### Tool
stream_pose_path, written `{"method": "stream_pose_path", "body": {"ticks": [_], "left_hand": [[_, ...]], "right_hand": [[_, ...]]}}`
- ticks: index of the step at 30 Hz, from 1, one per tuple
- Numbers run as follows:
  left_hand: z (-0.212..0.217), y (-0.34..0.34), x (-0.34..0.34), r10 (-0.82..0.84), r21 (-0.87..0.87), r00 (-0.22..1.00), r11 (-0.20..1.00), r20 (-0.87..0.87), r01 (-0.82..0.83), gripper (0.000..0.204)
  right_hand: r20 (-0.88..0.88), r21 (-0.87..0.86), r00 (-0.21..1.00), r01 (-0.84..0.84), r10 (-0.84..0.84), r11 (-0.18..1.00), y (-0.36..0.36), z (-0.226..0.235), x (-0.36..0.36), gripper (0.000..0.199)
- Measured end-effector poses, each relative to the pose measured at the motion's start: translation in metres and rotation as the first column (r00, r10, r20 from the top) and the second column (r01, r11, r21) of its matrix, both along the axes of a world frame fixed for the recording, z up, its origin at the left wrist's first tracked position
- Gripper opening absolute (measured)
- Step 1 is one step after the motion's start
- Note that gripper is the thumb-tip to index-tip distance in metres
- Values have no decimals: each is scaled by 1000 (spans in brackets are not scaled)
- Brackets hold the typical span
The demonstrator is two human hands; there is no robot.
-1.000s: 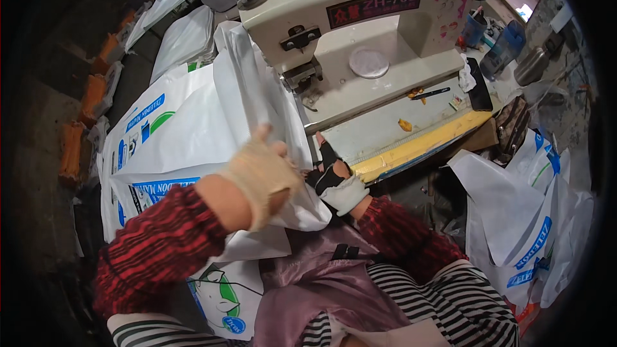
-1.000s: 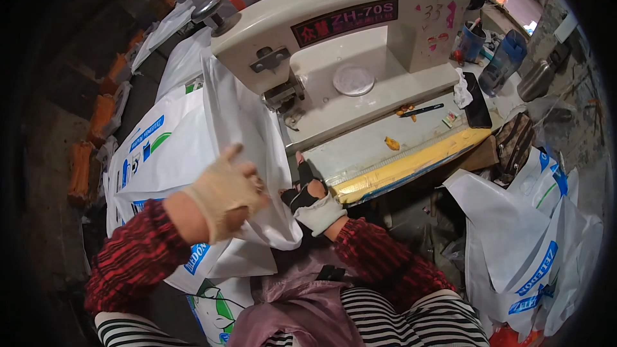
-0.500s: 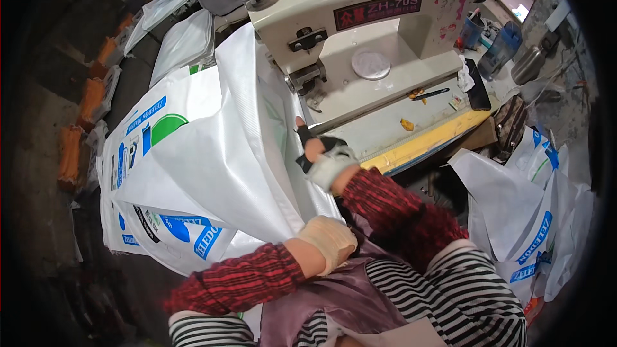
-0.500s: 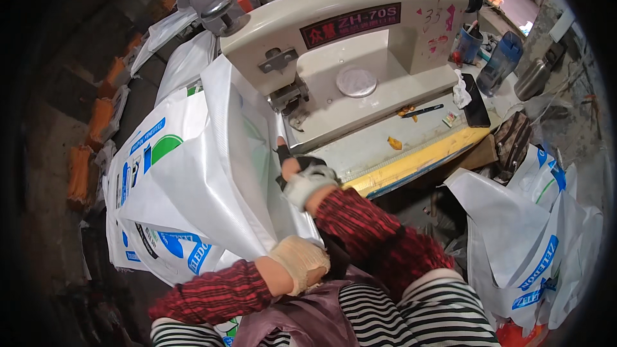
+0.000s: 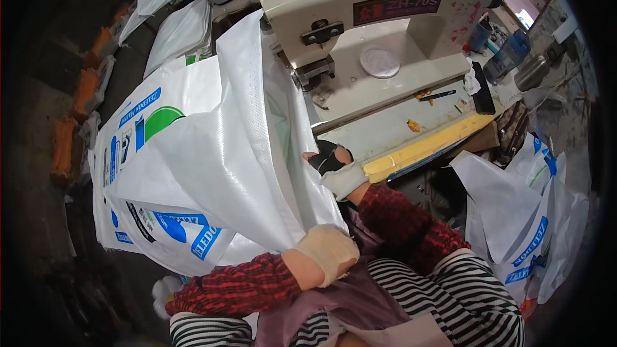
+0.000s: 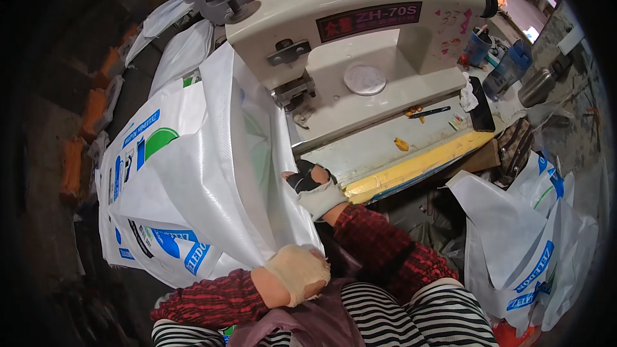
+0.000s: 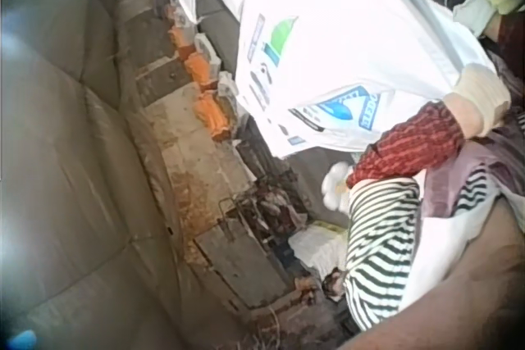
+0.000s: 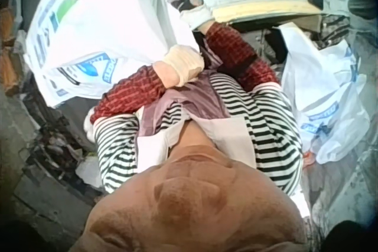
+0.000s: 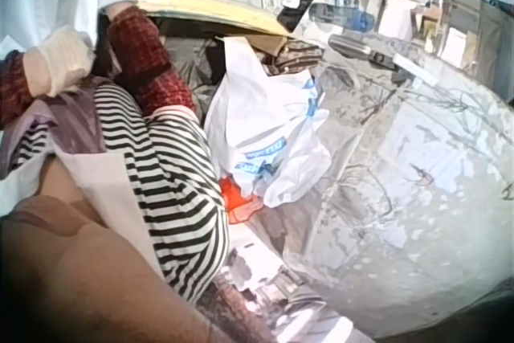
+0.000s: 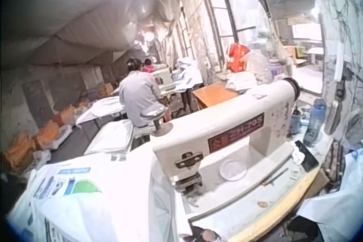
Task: Sewing together large plastic sacks using an industrial sewing machine.
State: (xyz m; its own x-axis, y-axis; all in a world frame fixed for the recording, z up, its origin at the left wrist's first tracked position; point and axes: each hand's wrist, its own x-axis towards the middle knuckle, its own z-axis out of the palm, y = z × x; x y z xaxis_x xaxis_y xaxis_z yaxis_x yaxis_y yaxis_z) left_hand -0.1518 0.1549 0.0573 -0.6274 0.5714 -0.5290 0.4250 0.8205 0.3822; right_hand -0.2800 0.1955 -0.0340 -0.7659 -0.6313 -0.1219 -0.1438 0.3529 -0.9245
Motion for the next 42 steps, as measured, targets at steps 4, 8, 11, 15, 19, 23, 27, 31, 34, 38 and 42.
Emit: {"method": "stream_pose_path", "body": {"ticks": [4,8,11,15,19,23,27,31,34,38,42], "left_hand": [[3,-13,-7,104,-53,986,992,-128,-111,23],[-1,-20,0,107,-40,988,993,-114,-112,15],[11,-19,1,123,-64,975,989,-186,-137,13],[11,-16,1,114,-114,987,985,-109,-126,12],[23,-15,-4,55,-66,994,996,-97,-62,15],[22,0,-20,88,-24,996,996,-2,-88,11],[15,2,-41,241,-145,970,960,-11,-240,12],[8,-32,-89,233,-264,965,929,-124,-258,12],[-24,-69,-131,211,-311,874,876,-438,-368,19],[-16,-111,-175,247,-407,854,795,-458,-449,19],[13,-160,-175,354,-489,793,641,-495,-591,19]], "right_hand": [[-223,-54,974,-37,24,998,12,-12,-2,25],[-379,553,757,-277,533,786,16,-7,-14,18],[-216,776,702,-298,678,556,9,-19,-16,17],[-503,412,771,-184,391,892,4,-80,-15,29],[-23,285,983,-169,183,944,-10,-3,-11,42],[31,87,999,38,-40,995,-1,-17,-16,44],[-40,229,999,40,-32,973,-7,9,-31,37],[51,109,998,35,-41,993,-9,-7,-43,40],[-43,12,998,42,-42,999,-4,-26,-48,33],[612,-126,775,293,-158,948,-8,-11,-43,39],[568,-99,812,228,-133,969,-7,3,-38,30]]}}
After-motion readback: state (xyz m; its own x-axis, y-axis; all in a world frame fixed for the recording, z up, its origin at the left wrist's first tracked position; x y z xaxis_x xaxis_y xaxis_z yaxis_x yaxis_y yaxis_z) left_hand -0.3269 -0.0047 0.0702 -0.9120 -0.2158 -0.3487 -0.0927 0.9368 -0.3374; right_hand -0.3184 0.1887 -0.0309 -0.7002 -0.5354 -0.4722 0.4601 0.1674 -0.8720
